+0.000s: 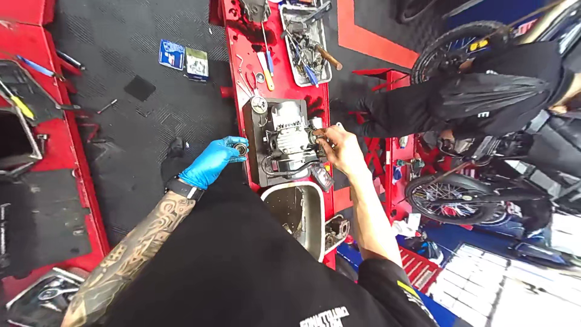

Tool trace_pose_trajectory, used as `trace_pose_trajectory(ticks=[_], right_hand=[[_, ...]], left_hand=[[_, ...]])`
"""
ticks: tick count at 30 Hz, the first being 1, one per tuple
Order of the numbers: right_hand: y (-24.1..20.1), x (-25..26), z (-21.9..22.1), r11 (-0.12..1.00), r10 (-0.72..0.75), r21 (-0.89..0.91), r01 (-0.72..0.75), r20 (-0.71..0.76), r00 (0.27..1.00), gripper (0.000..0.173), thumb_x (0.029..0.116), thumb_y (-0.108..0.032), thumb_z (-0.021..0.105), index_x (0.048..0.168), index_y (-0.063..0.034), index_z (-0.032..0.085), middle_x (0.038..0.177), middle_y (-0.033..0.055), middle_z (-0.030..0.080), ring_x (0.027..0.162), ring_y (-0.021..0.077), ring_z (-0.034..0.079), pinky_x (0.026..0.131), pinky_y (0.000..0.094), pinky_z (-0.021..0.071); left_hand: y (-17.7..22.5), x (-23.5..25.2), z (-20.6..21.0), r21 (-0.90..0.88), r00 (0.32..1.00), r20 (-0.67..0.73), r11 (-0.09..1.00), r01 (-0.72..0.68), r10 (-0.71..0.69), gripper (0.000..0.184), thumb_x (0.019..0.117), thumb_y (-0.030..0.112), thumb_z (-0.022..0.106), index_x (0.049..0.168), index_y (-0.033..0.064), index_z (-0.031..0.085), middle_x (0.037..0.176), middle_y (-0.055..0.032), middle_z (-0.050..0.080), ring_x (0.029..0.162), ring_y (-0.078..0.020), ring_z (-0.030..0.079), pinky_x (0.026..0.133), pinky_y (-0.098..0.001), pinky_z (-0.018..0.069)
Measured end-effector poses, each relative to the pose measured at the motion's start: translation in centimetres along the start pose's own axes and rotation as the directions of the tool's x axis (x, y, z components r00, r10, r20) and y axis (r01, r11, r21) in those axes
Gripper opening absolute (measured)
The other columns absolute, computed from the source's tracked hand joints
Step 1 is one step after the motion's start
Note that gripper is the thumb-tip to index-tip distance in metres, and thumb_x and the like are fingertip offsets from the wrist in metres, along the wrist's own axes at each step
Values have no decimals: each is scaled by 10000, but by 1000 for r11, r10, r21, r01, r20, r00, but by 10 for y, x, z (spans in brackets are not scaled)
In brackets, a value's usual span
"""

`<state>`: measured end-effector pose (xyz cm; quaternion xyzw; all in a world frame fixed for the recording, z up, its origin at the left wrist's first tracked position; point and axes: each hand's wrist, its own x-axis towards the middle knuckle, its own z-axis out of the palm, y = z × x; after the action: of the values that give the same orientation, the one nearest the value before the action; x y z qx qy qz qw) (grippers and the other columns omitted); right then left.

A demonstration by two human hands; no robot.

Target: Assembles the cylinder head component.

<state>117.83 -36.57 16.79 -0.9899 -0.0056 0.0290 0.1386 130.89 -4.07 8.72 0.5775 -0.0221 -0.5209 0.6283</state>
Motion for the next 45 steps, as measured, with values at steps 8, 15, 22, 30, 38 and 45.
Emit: trace_pose_trajectory(ticks=[8,15,22,30,38,45], right_hand=[[4,1,3,996,-84,-20,83,-20,996,179,973,-89,636,1104,-19,736,1090,138,731,1003,230,714,915,377,585],[7,3,0,997,-69,-28,69,11,998,189,985,-155,661,1084,-17,744,1028,126,738,967,221,713,907,369,580],[3,6,-1,1000,-1,-31,2,34,999,197,976,-169,672,1082,-15,736,990,117,739,900,203,719,849,371,600],[-3,10,7,982,41,-189,-31,50,998,292,1017,-276,567,1020,-15,697,987,153,687,941,293,690,824,457,581],[-18,20,29,866,282,-424,-265,-23,959,533,1071,-378,320,760,-64,619,700,132,645,694,337,685,557,540,495],[-17,14,17,900,213,-387,-199,-5,977,454,1047,-403,355,997,-65,656,954,142,675,875,334,691,629,543,528]], left_hand=[[-25,-3,-19,-136,998,-68,991,-10,0,387,1010,-63,401,1356,21,552,1307,-135,613,1031,-154,669,906,-313,562],[-42,20,-31,-224,994,-96,974,22,-45,389,998,-28,425,1340,47,594,1338,-112,632,1095,-197,685,932,-359,584],[-50,23,-32,-213,996,-69,974,-73,59,401,996,-17,457,1373,38,580,1357,-129,627,1141,-192,677,980,-346,570],[-47,31,-26,-193,996,-40,977,-86,80,448,957,-24,602,1400,34,567,1311,-125,659,1102,-164,697,956,-313,583],[-31,35,-5,-204,997,16,977,-70,75,394,987,-10,608,1377,36,581,1245,-115,684,1026,-179,716,878,-329,612],[-46,54,37,191,945,-159,948,-253,284,320,966,70,655,1280,119,693,1120,-60,755,931,-163,744,862,-405,625]])
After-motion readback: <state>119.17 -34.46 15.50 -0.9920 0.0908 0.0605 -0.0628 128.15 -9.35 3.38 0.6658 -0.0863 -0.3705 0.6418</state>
